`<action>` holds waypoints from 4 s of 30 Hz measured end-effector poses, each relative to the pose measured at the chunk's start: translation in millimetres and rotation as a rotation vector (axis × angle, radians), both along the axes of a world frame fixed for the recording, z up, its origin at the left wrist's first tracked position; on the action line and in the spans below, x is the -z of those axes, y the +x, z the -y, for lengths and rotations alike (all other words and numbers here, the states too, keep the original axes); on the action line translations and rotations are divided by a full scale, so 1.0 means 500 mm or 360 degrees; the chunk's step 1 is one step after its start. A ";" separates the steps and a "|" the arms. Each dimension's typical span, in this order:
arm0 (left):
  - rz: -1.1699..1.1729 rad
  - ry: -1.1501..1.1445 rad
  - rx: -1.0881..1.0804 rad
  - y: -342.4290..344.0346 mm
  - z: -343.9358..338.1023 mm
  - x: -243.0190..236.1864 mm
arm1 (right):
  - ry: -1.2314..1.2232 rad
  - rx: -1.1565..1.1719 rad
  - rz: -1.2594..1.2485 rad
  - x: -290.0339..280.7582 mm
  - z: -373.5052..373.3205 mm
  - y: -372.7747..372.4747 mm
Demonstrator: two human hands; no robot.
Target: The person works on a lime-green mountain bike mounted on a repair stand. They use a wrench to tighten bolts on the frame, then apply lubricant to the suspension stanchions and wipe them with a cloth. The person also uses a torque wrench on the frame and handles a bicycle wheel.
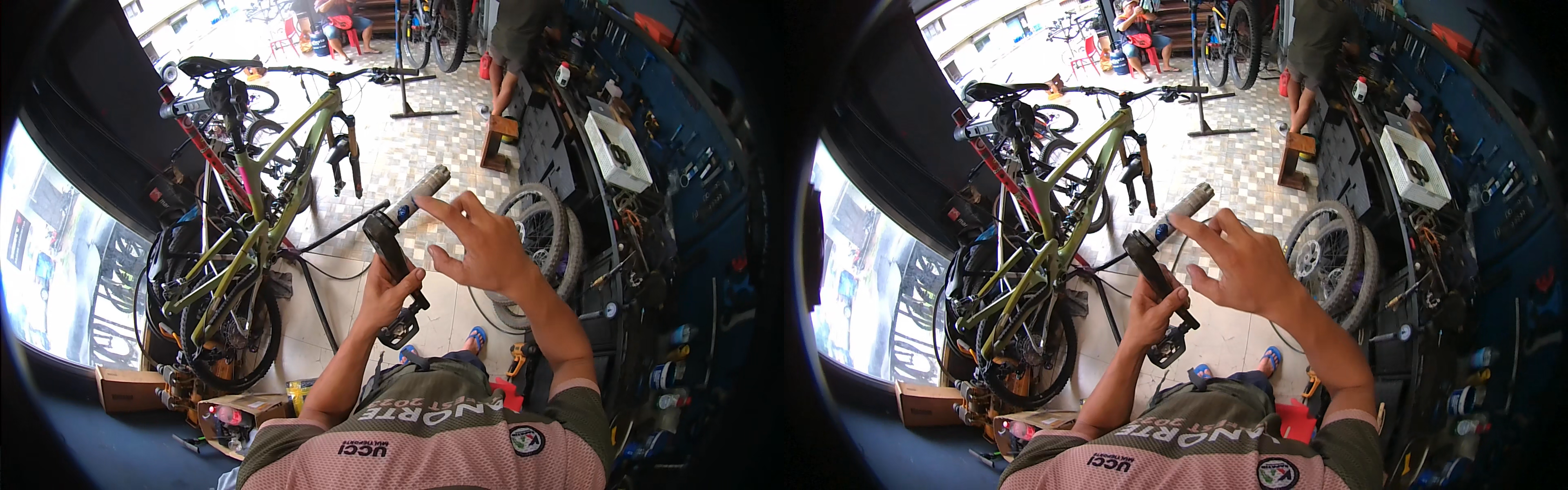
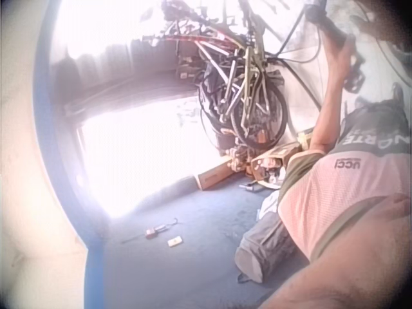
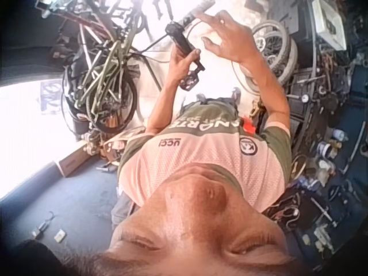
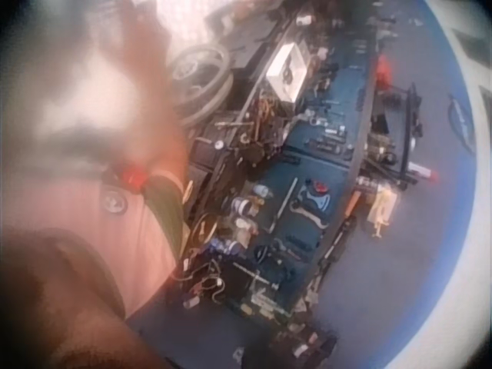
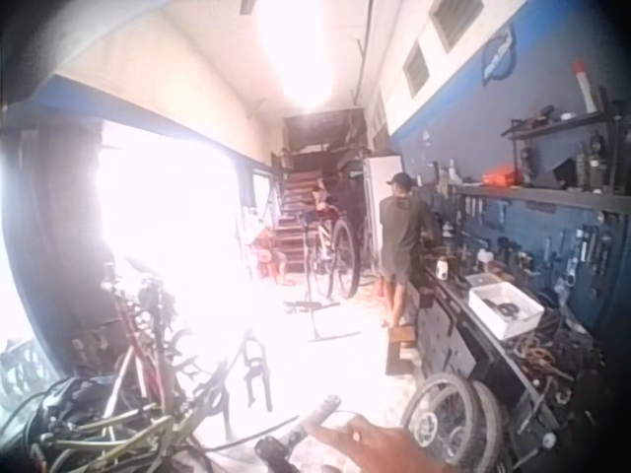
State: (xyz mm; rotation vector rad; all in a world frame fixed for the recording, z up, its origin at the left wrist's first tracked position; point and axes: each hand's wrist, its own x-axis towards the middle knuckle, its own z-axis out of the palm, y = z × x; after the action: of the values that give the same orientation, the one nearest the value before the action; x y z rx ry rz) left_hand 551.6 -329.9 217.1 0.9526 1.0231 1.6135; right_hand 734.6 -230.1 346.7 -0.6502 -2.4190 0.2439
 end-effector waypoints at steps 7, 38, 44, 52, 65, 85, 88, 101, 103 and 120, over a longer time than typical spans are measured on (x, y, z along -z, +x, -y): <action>0.0079 0.0027 0.0107 -0.001 0.015 -0.022 | 0.0284 -0.0052 0.0099 0.005 0.008 -0.034; -0.1315 0.0058 -0.0206 -0.096 0.043 -0.089 | 0.0136 -0.0366 0.0617 -0.132 -0.010 -0.015; -0.0996 0.0065 -0.0233 -0.080 0.031 -0.065 | 0.0353 -0.0177 0.0396 -0.067 0.033 -0.007; -0.0411 -0.0036 -0.0052 -0.080 0.015 -0.032 | 0.0525 -0.0036 0.0342 0.017 0.046 -0.003; -0.0842 0.0148 -0.0013 -0.083 0.023 -0.045 | -0.3468 -0.2415 -0.1197 0.185 0.028 -0.064; -0.1079 0.0097 -0.0356 -0.125 0.014 -0.026 | -0.0224 -0.0100 -0.0103 -0.044 -0.018 0.037; -0.1099 0.0148 -0.0350 -0.108 0.017 -0.043 | 0.0069 -0.0017 0.0130 -0.038 -0.036 0.024; -0.0581 0.0190 -0.0412 -0.083 0.020 -0.036 | 0.0370 0.0175 0.0098 0.062 0.015 0.034; -0.0704 0.0085 -0.0373 -0.089 0.017 -0.034 | 0.0416 0.0161 -0.0011 0.042 0.021 0.042; -0.2050 0.0560 -0.0797 -0.126 0.047 -0.105 | 0.0167 0.0126 0.0870 -0.082 0.023 0.018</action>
State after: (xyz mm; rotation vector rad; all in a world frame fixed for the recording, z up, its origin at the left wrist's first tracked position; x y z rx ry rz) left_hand 488.6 -353.2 269.4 2.2415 1.9643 1.5046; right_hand 743.5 -241.4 387.4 -0.8474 -2.8874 -0.1117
